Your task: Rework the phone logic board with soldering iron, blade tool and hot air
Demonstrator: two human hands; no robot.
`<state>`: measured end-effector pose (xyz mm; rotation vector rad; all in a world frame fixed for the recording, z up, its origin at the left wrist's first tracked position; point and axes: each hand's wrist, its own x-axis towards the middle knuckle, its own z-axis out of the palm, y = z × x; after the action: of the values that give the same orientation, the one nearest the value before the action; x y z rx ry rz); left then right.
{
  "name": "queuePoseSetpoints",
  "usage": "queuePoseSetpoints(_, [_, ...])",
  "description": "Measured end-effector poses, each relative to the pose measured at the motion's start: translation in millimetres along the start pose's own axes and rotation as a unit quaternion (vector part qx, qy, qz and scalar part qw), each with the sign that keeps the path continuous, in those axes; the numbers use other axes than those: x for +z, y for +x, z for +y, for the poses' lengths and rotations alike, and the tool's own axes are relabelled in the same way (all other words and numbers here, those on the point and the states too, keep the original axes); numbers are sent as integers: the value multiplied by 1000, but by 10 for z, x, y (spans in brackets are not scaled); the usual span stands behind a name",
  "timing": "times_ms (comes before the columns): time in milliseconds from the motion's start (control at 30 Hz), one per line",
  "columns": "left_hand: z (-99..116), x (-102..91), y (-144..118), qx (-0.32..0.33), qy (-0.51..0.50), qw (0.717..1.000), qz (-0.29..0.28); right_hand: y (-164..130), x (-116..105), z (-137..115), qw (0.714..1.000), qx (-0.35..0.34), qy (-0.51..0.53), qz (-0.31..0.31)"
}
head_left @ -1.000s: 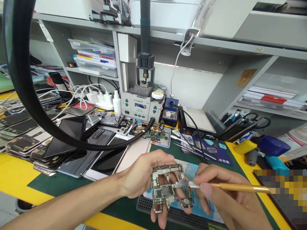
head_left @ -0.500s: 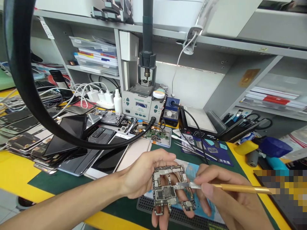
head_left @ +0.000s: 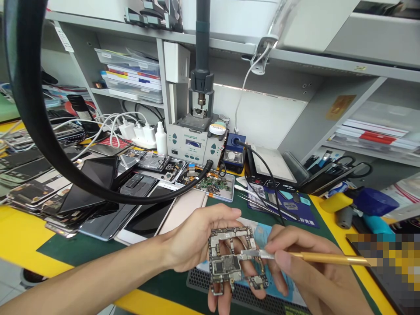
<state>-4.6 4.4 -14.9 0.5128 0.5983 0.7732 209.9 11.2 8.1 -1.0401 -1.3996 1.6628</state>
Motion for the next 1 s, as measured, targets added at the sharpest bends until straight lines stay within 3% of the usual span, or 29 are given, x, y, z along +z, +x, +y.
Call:
queuePoseSetpoints(333, [51, 58, -3, -5, 51, 999, 11, 7, -4, -6, 1000, 2, -6, 2])
queuePoseSetpoints(433, [63, 80, -37, -10, 120, 992, -24, 9, 1, -12, 1000, 3, 1, 1])
queuePoseSetpoints(500, [54, 95, -78, 6, 194, 980, -39, 1, 7, -11, 1000, -8, -2, 0])
queuePoseSetpoints(667, [33, 126, -189, 84, 374, 924, 6, -26, 17, 12, 1000, -19, -11, 22])
queuePoseSetpoints(1000, [125, 181, -298, 112, 471, 875, 3, -21, 45, -16, 999, -32, -1, 11])
